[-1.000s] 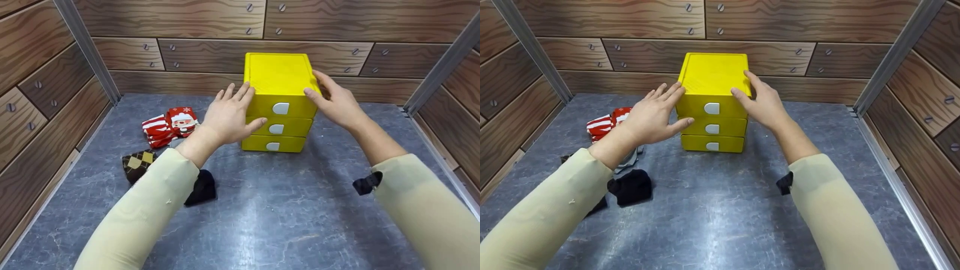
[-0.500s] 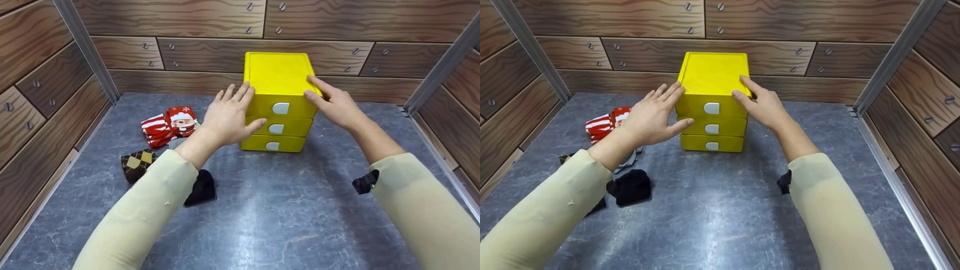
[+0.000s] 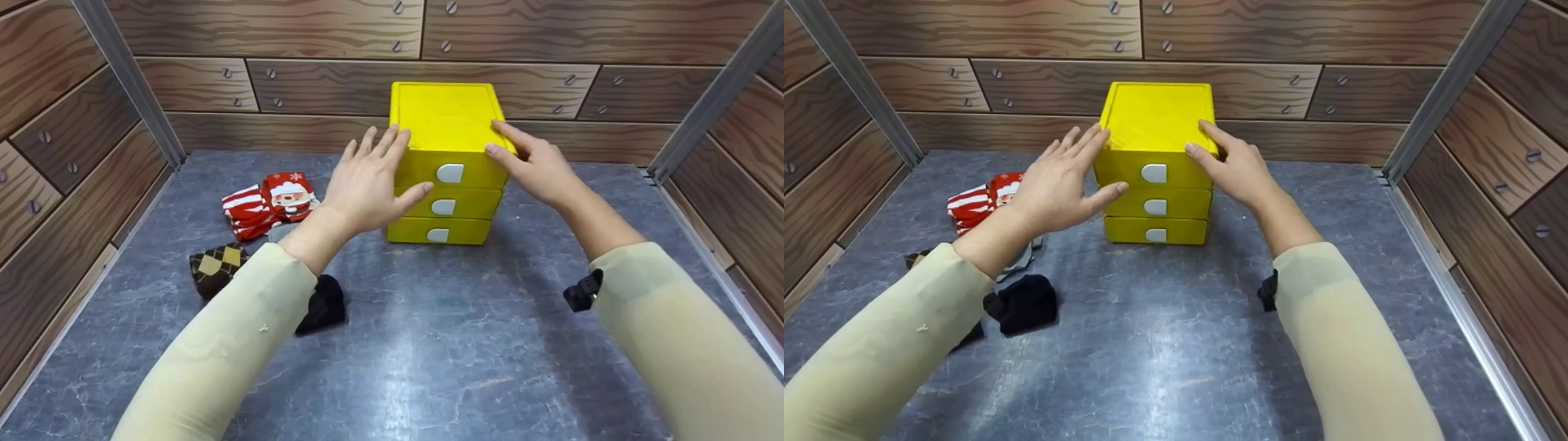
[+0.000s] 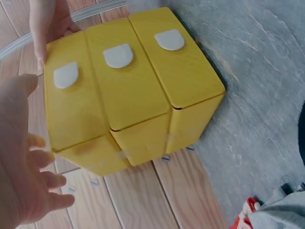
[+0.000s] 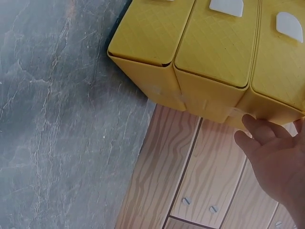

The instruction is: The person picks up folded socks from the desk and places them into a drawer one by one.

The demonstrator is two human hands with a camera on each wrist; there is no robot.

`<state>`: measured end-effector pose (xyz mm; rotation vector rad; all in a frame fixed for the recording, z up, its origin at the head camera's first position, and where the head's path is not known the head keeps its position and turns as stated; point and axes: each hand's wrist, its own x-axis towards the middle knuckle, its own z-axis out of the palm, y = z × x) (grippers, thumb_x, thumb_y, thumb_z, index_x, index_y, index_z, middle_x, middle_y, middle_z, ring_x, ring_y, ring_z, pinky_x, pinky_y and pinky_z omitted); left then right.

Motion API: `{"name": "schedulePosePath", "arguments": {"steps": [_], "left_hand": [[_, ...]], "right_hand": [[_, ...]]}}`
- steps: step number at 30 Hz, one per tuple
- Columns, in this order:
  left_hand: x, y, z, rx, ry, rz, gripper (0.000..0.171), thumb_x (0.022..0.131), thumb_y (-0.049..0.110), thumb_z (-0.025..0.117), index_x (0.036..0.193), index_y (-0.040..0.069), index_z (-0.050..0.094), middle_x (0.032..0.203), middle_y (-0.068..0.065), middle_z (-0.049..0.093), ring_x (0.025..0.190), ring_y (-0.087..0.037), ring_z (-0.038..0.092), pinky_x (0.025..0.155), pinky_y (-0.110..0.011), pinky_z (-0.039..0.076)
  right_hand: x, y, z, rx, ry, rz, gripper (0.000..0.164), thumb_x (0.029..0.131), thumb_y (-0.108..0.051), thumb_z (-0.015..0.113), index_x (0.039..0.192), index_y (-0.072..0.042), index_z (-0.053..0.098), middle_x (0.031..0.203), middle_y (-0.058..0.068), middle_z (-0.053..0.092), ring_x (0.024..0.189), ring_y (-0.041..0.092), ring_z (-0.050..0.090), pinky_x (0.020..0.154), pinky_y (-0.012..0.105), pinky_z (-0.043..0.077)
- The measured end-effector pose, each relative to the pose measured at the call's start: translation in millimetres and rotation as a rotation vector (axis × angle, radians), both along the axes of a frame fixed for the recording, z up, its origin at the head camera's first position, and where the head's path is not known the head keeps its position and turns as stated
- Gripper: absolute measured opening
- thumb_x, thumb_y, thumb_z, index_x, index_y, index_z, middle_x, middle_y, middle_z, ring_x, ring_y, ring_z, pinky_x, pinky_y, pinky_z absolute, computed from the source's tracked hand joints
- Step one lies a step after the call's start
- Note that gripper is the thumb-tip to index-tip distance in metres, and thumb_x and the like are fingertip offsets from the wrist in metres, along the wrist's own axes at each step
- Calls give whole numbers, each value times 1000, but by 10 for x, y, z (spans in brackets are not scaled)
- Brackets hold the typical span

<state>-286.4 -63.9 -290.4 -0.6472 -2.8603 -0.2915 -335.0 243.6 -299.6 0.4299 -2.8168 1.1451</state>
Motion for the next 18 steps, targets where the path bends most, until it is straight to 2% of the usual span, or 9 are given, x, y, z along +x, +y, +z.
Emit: {"name": "schedulePosePath", "arguments": {"steps": [3, 5, 8, 9, 11, 14, 18], "left_hand": [[49, 34, 39, 67, 68, -25, 93, 102, 75, 43, 171, 17, 23, 175, -6, 24, 160, -32, 22, 129, -53, 16], [87, 58, 43, 126, 143, -56, 90, 102, 72, 48, 168, 14, 30, 170, -7, 35, 155, -30, 35, 127, -50, 26], [137, 101, 21, 212, 271, -105, 81, 102, 66, 56, 162, 11, 45, 152, -9, 60, 128, -28, 65, 112, -45, 47], [147, 115, 9, 238, 306, -116, 78, 102, 64, 59, 159, 11, 49, 144, -9, 67, 115, -28, 70, 103, -43, 53], [157, 145, -17, 280, 342, -131, 72, 102, 60, 62, 154, 11, 55, 131, -9, 74, 95, -26, 73, 89, -39, 57], [146, 191, -65, 339, 313, -152, 64, 102, 55, 67, 148, 11, 62, 121, -7, 78, 88, -23, 73, 81, -34, 58], [99, 249, -152, 416, 176, -168, 55, 102, 48, 71, 144, 13, 66, 117, -4, 79, 96, -18, 76, 86, -30, 59]], "right_hand": [[9, -1, -9, -9, -9, -7, 78, 102, -69, 54, 167, -31, 35, 163, 15, 45, 129, 31, 53, 107, 53, 45], [5, -3, -17, -10, -14, -8, 79, 102, -70, 54, 168, -31, 35, 164, 15, 44, 132, 31, 53, 110, 54, 45], [-4, -2, -26, -13, -7, -7, 78, 102, -69, 54, 168, -31, 35, 164, 15, 44, 135, 32, 53, 112, 55, 45], [-6, -2, -28, -16, -4, -8, 78, 102, -69, 54, 168, -31, 35, 164, 16, 44, 135, 32, 53, 112, 55, 44], [-9, -1, -31, -17, -4, -10, 79, 102, -70, 54, 168, -31, 35, 164, 15, 44, 136, 32, 53, 112, 55, 45], [-21, 6, -42, -20, -2, -11, 79, 102, -70, 53, 168, -31, 35, 165, 15, 43, 137, 32, 52, 112, 55, 45], [-29, 1, -59, -35, 2, -5, 79, 102, -70, 54, 167, -31, 35, 166, 14, 41, 139, 32, 51, 114, 55, 44]]}}
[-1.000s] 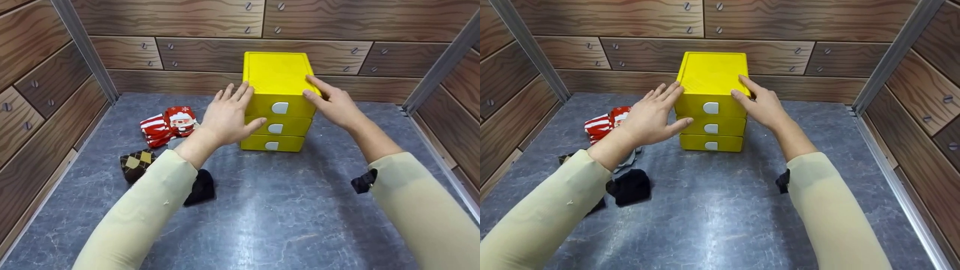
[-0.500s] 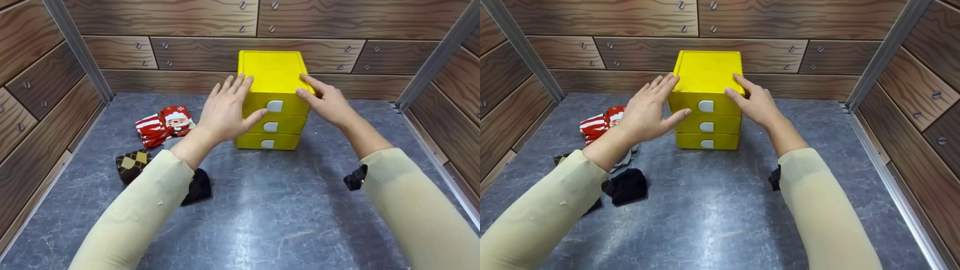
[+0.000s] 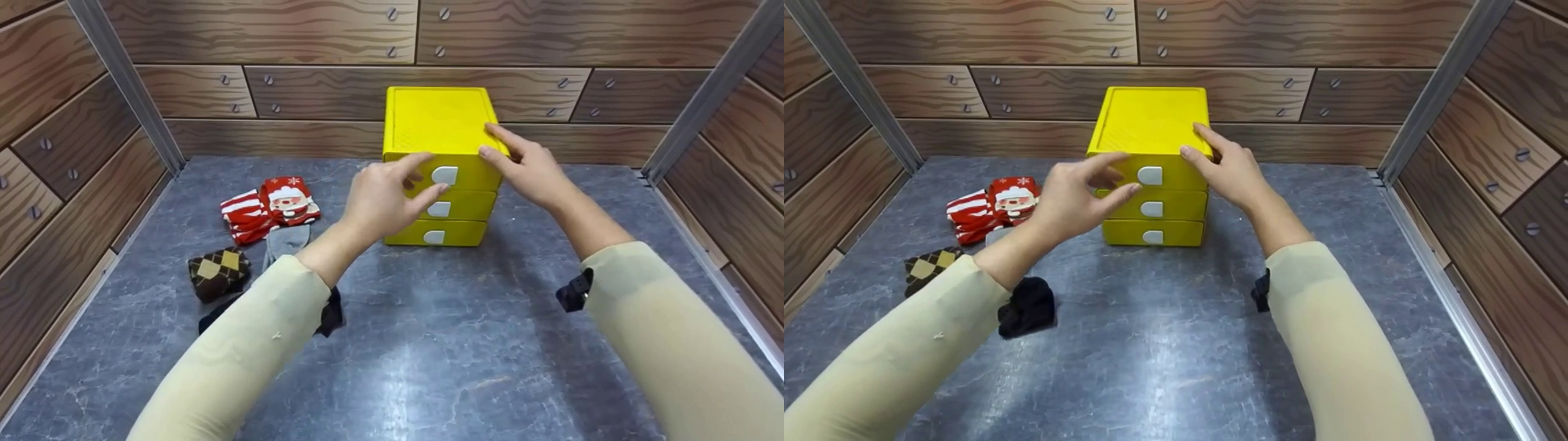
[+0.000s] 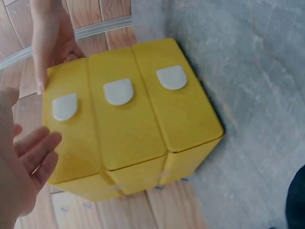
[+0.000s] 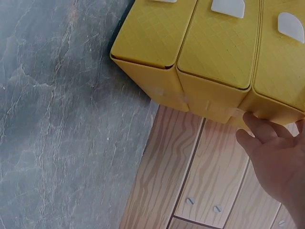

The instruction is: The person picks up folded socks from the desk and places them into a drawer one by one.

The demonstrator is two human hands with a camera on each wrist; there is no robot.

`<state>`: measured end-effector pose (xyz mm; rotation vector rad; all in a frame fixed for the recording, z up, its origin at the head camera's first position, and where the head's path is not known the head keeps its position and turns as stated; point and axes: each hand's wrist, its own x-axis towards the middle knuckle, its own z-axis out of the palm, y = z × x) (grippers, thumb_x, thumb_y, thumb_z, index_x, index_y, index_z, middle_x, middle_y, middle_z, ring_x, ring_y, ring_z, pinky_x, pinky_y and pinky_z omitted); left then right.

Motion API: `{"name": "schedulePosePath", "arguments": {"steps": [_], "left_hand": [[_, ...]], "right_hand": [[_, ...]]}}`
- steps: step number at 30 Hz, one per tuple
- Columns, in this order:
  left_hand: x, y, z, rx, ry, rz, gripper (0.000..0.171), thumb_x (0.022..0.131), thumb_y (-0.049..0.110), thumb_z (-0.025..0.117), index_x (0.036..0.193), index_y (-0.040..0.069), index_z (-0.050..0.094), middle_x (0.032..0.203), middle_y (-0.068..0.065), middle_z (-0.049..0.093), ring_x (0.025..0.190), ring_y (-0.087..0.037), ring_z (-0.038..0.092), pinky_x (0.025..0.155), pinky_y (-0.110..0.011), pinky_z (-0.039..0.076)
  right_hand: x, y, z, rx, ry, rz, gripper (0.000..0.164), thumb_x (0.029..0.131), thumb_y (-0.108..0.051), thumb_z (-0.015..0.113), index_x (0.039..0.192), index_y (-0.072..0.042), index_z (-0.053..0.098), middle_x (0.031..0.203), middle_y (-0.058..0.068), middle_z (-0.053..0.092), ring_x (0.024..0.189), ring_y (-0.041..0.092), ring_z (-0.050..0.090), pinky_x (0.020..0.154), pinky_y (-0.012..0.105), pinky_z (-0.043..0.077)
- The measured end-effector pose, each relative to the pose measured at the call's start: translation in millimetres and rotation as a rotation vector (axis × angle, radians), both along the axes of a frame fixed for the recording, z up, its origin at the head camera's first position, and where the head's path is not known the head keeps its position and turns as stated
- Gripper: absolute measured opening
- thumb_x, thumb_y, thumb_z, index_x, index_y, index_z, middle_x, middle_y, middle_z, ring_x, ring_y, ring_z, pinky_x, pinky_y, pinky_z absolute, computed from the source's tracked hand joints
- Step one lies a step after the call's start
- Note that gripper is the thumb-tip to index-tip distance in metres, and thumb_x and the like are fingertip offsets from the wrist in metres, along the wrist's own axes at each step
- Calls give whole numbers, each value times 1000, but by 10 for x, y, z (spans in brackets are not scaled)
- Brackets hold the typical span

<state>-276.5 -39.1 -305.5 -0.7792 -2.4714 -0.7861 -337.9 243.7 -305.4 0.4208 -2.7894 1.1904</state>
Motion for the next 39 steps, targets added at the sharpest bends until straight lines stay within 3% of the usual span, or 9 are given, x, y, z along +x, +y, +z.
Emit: {"name": "schedulePosePath", "arguments": {"steps": [9, 17, 24, 33, 39], "left_hand": [[-160, 116, -123, 198, -287, -48, 52, 102, 41, 74, 147, 16, 64, 119, -2, 78, 103, -14, 74, 89, -29, 60], [-237, 180, -215, 321, -419, -114, 47, 102, 34, 74, 145, 15, 65, 124, 1, 75, 102, -10, 72, 88, -28, 60], [-262, 203, -233, 391, -463, -115, 39, 102, 29, 74, 139, 16, 70, 111, 3, 76, 93, -9, 70, 84, -26, 60], [-294, 231, -247, 418, -442, -109, 25, 103, 19, 73, 128, 15, 78, 104, 2, 78, 84, -14, 68, 74, -28, 58], [-286, 223, -254, 427, -420, -107, 23, 105, 14, 70, 125, 13, 80, 106, 1, 79, 84, -12, 68, 75, -27, 57]], "right_hand": [[12, 0, -7, -34, -15, 10, 78, 102, -67, 56, 167, -31, 35, 168, 12, 39, 142, 32, 50, 115, 54, 44], [37, -6, -7, -37, -22, 16, 78, 102, -67, 56, 168, -30, 34, 167, 12, 40, 140, 33, 51, 114, 56, 45], [28, 15, 23, -49, -69, 25, 81, 101, -70, 55, 169, -32, 32, 169, 10, 37, 142, 31, 49, 115, 55, 43], [36, 40, 87, -69, -107, 47, 82, 101, -65, 60, 169, -28, 31, 170, 9, 36, 146, 30, 47, 118, 54, 40], [49, 54, 171, -67, -161, 68, 82, 101, -63, 62, 169, -29, 30, 172, 4, 30, 152, 30, 40, 121, 55, 36]]}}
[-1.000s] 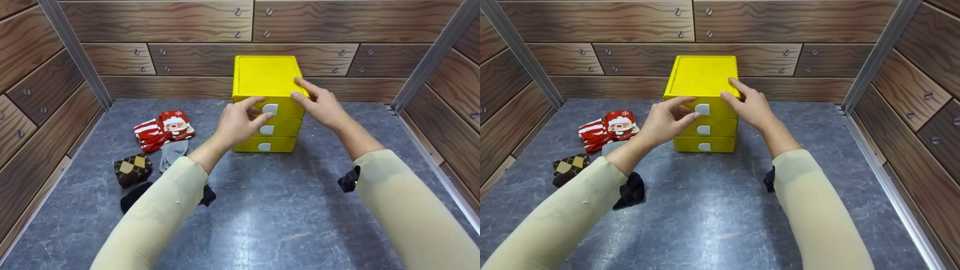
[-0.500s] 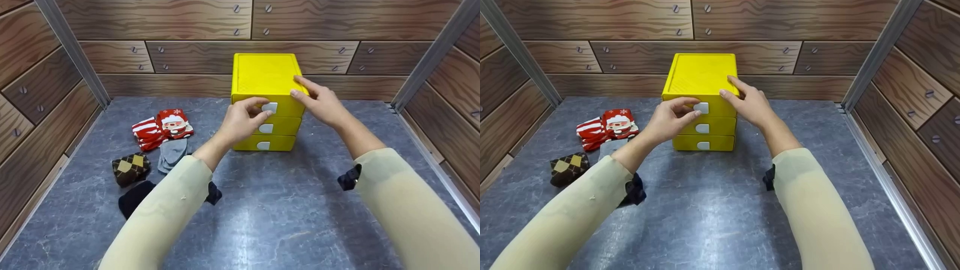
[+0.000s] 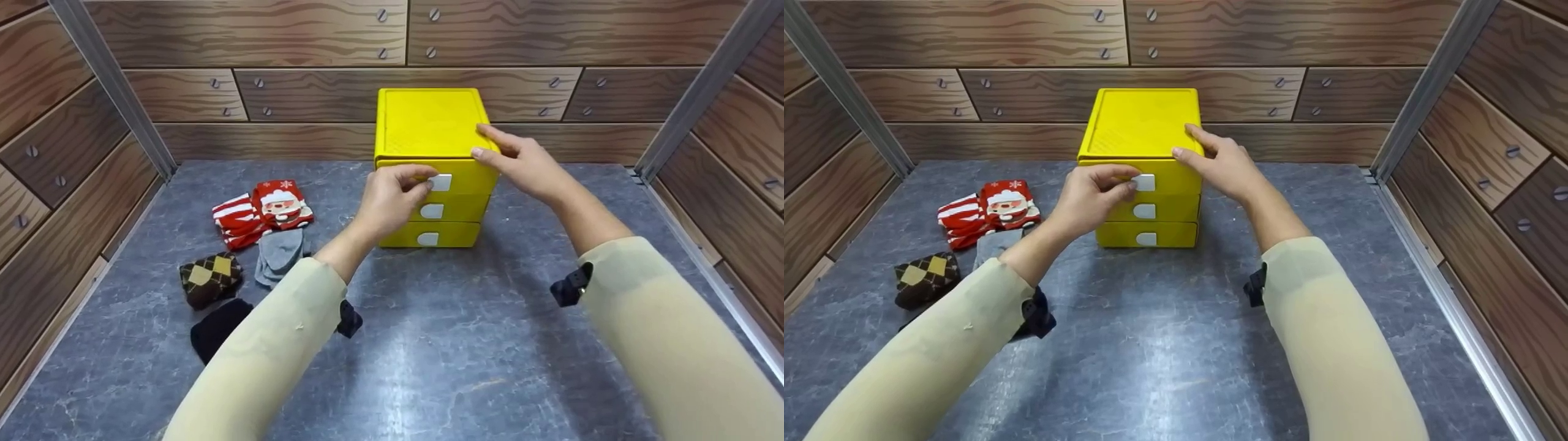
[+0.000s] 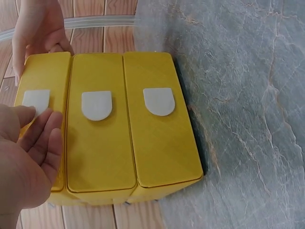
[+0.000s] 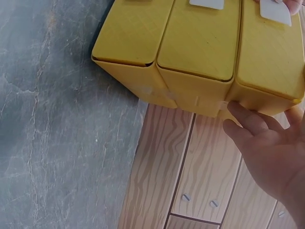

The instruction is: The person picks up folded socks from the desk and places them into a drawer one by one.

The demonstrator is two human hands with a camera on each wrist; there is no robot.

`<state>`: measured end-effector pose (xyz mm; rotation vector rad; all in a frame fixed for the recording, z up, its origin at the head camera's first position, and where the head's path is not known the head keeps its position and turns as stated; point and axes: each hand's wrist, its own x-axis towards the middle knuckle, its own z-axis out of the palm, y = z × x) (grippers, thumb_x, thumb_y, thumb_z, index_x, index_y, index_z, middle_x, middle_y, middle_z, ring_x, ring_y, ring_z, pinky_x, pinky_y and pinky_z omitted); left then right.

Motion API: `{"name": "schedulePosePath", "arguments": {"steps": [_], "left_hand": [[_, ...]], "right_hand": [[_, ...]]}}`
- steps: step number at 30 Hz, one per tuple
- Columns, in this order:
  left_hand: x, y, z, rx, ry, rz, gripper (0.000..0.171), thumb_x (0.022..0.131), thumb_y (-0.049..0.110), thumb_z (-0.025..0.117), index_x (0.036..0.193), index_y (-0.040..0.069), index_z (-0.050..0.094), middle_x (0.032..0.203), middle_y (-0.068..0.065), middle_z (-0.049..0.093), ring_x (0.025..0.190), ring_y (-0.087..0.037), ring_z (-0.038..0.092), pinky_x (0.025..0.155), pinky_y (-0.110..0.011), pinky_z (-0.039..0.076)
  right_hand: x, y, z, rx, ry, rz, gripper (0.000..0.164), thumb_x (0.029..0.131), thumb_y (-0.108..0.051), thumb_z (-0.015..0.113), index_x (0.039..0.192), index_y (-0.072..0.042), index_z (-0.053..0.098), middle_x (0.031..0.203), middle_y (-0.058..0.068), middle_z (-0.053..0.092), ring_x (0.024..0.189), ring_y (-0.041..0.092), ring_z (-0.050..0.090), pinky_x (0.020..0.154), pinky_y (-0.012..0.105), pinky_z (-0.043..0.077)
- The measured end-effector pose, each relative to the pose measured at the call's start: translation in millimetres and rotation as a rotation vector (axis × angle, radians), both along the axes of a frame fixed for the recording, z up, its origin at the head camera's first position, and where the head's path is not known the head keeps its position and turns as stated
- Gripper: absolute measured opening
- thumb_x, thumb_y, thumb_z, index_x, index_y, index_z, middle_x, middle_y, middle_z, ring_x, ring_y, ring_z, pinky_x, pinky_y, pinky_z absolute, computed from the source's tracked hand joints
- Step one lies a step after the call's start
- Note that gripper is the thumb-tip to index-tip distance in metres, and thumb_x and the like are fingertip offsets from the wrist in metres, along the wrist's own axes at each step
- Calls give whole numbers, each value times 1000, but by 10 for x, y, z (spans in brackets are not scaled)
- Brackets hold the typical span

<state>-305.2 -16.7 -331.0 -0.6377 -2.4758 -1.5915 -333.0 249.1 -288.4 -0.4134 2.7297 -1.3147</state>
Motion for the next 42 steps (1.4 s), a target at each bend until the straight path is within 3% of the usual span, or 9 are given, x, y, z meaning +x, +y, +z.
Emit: {"name": "schedulePosePath", "arguments": {"steps": [9, 16, 22, 28, 32, 37, 42], "left_hand": [[124, -31, -14, 11, -12, -33, 22, 105, 13, 69, 125, 11, 80, 104, -2, 80, 84, -16, 71, 76, -28, 58], [277, -50, 28, 15, -41, -55, 22, 103, 12, 71, 123, 11, 81, 113, 1, 79, 93, -21, 77, 83, -27, 61], [404, -68, 45, 4, -32, -73, 21, 102, 12, 73, 121, 11, 82, 111, 2, 79, 89, -17, 74, 83, -26, 61], [515, -78, 38, -2, -22, -64, 20, 102, 13, 73, 120, 11, 82, 101, 0, 79, 80, -15, 70, 78, -26, 61], [582, -77, 18, 5, -34, -62, 19, 102, 12, 74, 119, 11, 82, 104, 2, 79, 80, -14, 72, 76, -26, 61], [659, -87, -7, 27, -33, -73, 19, 101, 10, 75, 118, 10, 83, 108, 0, 79, 85, -20, 76, 77, -26, 62], [734, -116, -30, 34, -11, -82, 18, 100, 8, 75, 117, 9, 83, 105, -1, 80, 82, -15, 73, 76, -26, 61]], "right_hand": [[-15, 59, 39, 13, -57, 40, 80, 103, -61, 59, 169, -31, 27, 174, 4, 24, 155, 30, 33, 122, 56, 34], [-23, 97, 14, -10, -72, 29, 83, 100, -68, 60, 169, -36, 27, 173, 5, 28, 152, 30, 39, 120, 55, 37], [-3, 113, -27, -41, -53, 37, 80, 101, -66, 59, 169, -37, 27, 170, 8, 35, 147, 30, 46, 118, 56, 40], [-2, 90, -82, -35, -6, 37, 75, 104, -63, 56, 168, -35, 31, 167, 10, 40, 145, 31, 48, 117, 57, 41], [-2, 79, -109, -30, 11, 32, 71, 106, -59, 55, 167, -31, 35, 165, 13, 42, 145, 33, 48, 116, 59, 41], [-15, 72, -103, -27, -2, 35, 69, 106, -58, 56, 166, -28, 38, 164, 15, 42, 144, 34, 47, 115, 60, 41], [-27, 52, -99, -31, -22, 39, 68, 107, -57, 55, 166, -27, 39, 165, 14, 42, 144, 33, 47, 116, 60, 42]]}}
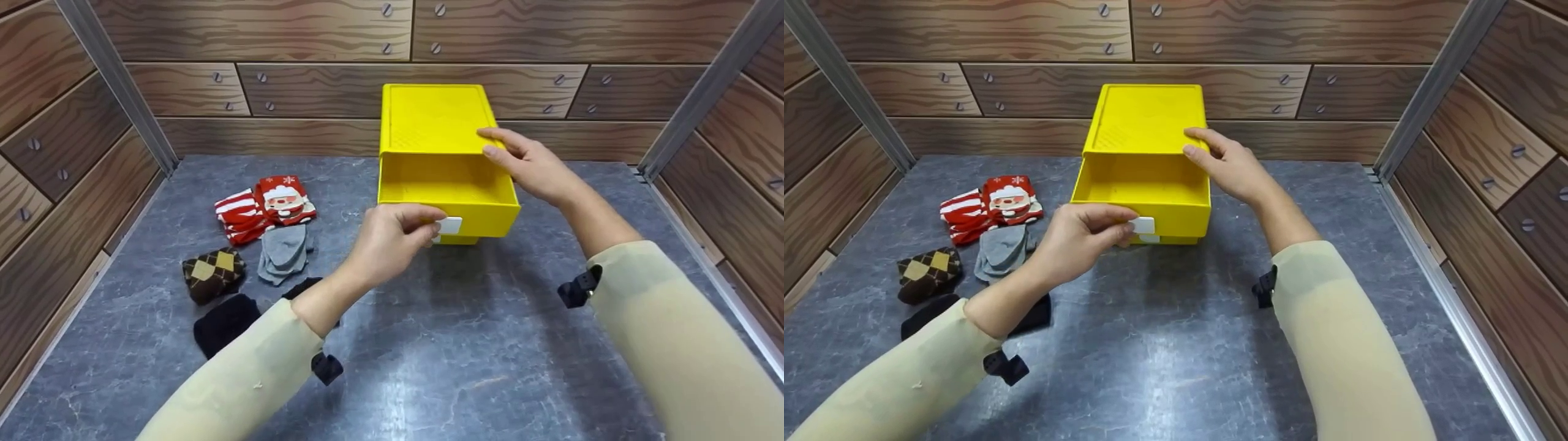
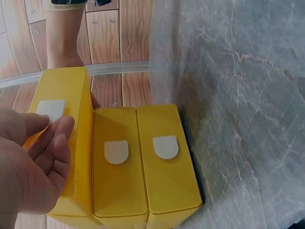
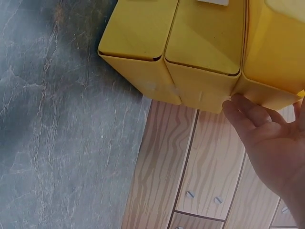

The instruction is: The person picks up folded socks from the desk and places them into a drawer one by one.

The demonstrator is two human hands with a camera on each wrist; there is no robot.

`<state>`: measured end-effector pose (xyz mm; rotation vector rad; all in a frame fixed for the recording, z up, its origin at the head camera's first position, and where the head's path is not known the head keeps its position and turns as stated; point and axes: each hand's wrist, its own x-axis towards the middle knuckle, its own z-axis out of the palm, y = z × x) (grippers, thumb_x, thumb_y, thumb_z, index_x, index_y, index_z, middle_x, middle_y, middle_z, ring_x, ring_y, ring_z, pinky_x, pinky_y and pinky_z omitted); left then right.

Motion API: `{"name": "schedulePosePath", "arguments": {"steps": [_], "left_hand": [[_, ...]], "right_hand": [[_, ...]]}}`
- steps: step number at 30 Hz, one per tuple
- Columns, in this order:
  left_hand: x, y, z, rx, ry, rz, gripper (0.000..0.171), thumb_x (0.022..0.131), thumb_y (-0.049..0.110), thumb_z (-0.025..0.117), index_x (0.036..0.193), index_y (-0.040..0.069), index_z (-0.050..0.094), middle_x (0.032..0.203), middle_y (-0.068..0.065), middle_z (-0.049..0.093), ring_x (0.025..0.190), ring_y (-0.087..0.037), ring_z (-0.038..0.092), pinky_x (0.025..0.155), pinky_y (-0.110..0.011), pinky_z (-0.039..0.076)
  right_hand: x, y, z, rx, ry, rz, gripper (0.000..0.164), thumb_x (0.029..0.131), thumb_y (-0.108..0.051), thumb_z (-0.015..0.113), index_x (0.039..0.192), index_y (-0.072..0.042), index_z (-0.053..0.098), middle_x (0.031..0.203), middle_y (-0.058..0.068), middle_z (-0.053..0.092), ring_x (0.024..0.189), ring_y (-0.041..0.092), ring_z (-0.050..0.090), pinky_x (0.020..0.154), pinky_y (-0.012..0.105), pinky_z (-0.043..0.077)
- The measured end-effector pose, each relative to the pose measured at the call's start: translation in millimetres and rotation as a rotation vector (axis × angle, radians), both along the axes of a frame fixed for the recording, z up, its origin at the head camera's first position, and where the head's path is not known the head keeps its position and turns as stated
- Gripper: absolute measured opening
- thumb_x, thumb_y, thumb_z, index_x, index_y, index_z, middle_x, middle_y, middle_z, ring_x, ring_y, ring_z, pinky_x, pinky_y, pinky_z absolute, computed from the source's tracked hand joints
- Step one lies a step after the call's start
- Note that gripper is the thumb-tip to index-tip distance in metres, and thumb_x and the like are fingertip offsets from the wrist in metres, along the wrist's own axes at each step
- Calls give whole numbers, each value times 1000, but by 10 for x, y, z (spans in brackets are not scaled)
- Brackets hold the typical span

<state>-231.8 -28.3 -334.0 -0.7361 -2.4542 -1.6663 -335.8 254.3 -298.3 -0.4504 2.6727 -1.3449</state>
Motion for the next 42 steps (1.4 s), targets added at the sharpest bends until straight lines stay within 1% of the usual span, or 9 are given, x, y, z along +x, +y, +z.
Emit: {"name": "schedulePosePath", "arguments": {"steps": [3, 7, 13, 16, 21, 24, 32, 40, 42], "left_hand": [[49, -13, 3, -8, 4, -2, 18, 101, 9, 75, 117, 10, 83, 103, 1, 80, 79, -11, 71, 74, -26, 61], [112, -22, -1, -11, 4, 2, 18, 101, 11, 75, 117, 11, 83, 102, 3, 79, 78, -11, 70, 74, -26, 60], [205, -24, -28, 26, -13, -9, 17, 100, 8, 76, 114, 10, 84, 102, 2, 80, 79, -11, 71, 75, -27, 62], [250, -35, -46, 41, -22, -16, 16, 99, 5, 75, 113, 9, 84, 103, 1, 80, 79, -10, 72, 75, -27, 62], [310, -54, -65, 49, -11, -21, 16, 99, 4, 75, 111, 9, 84, 100, 1, 80, 77, -10, 71, 74, -27, 62], [330, -62, -71, 44, -1, -21, 15, 99, 4, 75, 111, 9, 84, 97, 1, 80, 76, -10, 69, 74, -27, 61], [368, -46, -87, 30, 23, -10, 15, 99, 6, 76, 110, 10, 85, 101, 3, 80, 80, -6, 70, 75, -26, 61], [392, -7, -114, 20, 49, -1, 16, 100, 7, 75, 112, 12, 84, 103, 3, 80, 81, -4, 71, 75, -25, 61], [393, 3, -122, 18, 55, -2, 17, 100, 7, 75, 113, 11, 84, 104, 2, 80, 82, -4, 72, 76, -24, 61]], "right_hand": [[-6, -8, 2, 2, 6, 0, 68, 107, -57, 55, 166, -25, 39, 164, 16, 42, 144, 35, 47, 115, 60, 41], [-4, -19, -5, 9, 22, -7, 69, 107, -58, 55, 165, -24, 40, 163, 17, 42, 143, 36, 48, 115, 61, 41], [29, -31, -7, 4, 38, -16, 70, 105, -61, 55, 164, -25, 42, 162, 16, 45, 137, 35, 52, 114, 60, 43], [21, -43, 15, 6, 47, 1, 69, 107, -56, 56, 165, -22, 41, 163, 16, 43, 138, 36, 50, 114, 61, 42], [-26, -60, 49, 62, 89, 21, 71, 107, -54, 58, 167, -24, 36, 167, 15, 39, 141, 35, 48, 116, 61, 40], [-48, -69, 58, 94, 93, 30, 72, 106, -56, 58, 168, -26, 35, 169, 14, 36, 140, 35, 48, 116, 61, 40], [-35, -66, 34, 64, 66, 24, 70, 105, -59, 58, 165, -27, 41, 167, 12, 39, 135, 33, 49, 115, 58, 40], [-45, -72, 2, 44, 43, 7, 75, 103, -64, 58, 166, -28, 40, 167, 12, 37, 136, 33, 50, 116, 59, 41], [-46, -76, -4, 44, 45, 0, 74, 104, -65, 54, 166, -28, 40, 169, 11, 36, 140, 34, 48, 118, 60, 38]]}}
